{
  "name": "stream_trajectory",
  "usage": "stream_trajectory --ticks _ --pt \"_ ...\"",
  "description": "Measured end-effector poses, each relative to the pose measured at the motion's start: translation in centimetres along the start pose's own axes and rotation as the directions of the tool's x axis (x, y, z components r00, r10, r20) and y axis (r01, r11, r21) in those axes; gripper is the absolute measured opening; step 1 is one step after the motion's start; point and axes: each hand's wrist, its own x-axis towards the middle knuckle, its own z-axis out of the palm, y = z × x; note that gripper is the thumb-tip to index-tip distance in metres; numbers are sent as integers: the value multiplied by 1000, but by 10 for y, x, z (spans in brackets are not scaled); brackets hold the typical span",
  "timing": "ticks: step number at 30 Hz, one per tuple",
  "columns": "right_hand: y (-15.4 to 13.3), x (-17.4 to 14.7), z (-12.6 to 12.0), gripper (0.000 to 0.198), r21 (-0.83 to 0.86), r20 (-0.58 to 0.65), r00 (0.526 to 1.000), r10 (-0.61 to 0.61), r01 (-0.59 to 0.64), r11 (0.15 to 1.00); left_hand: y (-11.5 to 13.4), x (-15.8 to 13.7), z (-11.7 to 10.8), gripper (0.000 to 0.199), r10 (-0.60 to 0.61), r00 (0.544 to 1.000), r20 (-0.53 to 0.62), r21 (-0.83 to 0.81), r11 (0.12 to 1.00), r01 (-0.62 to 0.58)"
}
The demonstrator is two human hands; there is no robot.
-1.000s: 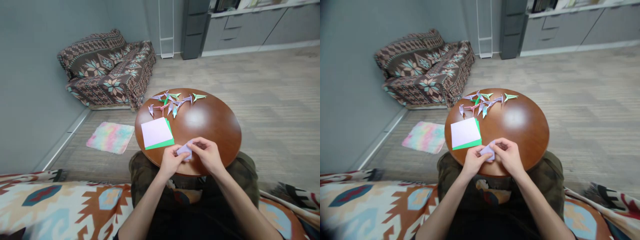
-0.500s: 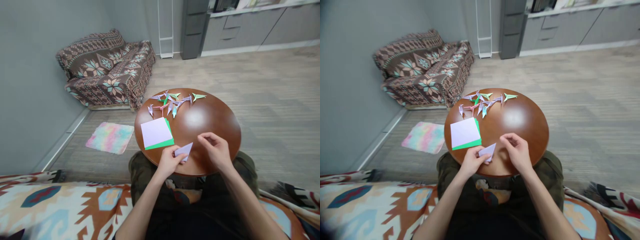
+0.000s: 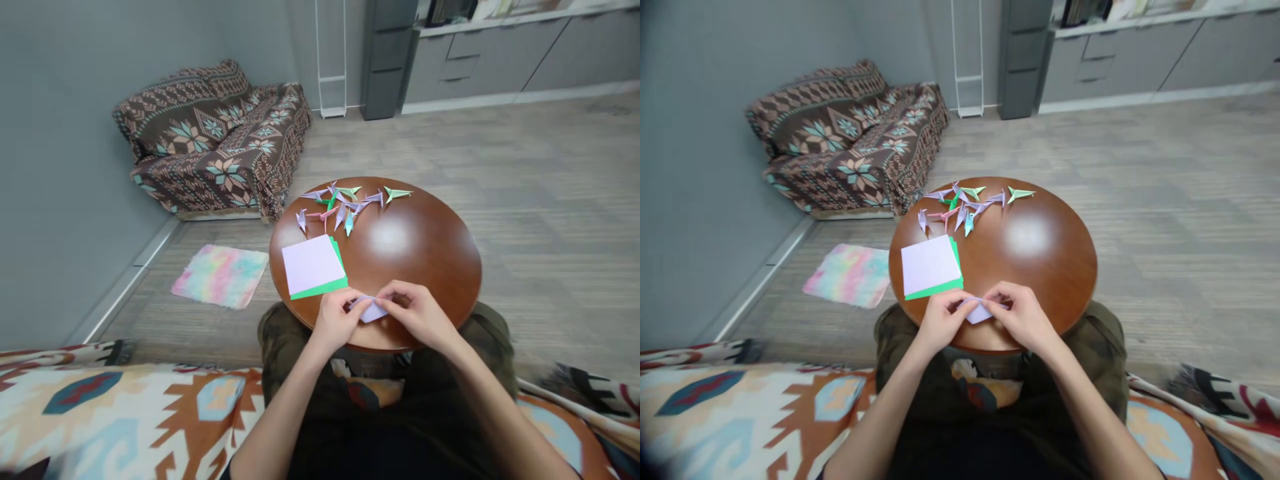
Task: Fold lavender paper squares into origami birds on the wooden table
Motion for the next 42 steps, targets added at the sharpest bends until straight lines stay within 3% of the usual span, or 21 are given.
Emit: stream_trajectory --ticks 8,17,20,23,26,29,32,38,42 --pt "2 -2 6 18 57 33 999 10 -12 998 2 -7 7 27 38 996 -82 11 999 -37" --pt "10 -6 -11 23 51 -3 1000 17 -17 999 -10 -4 2 25 -66 976 -210 -99 994 46" --pt "6 -10 -11 16 50 -7 1000 -25 25 998 -13 -1 3 32 -153 967 -206 -182 977 116" --pt "1 -10 -8 31 1 -20 988 -156 156 988 -15 1 4 38 -236 962 -139 -285 940 190" --pt "0 -7 -5 10 -84 -42 959 -281 277 957 -14 1 6 45 -264 964 -40 -365 902 232" --pt "0 -4 -4 11 -114 -92 954 -287 276 954 -10 -1 5 55 -233 972 -1 -407 888 213" --pt "1 -4 -6 16 -133 -145 954 -263 244 961 -6 -4 2 64 -139 989 -46 -398 911 109" --pt "-3 -7 -6 20 -119 -79 973 -219 209 971 -1 -7 2 22 -14 994 -108 -212 977 -10" --pt "-7 -7 -3 17 -118 -18 975 -221 217 969 2 -9 7 24 4 998 -62 -133 991 -12"
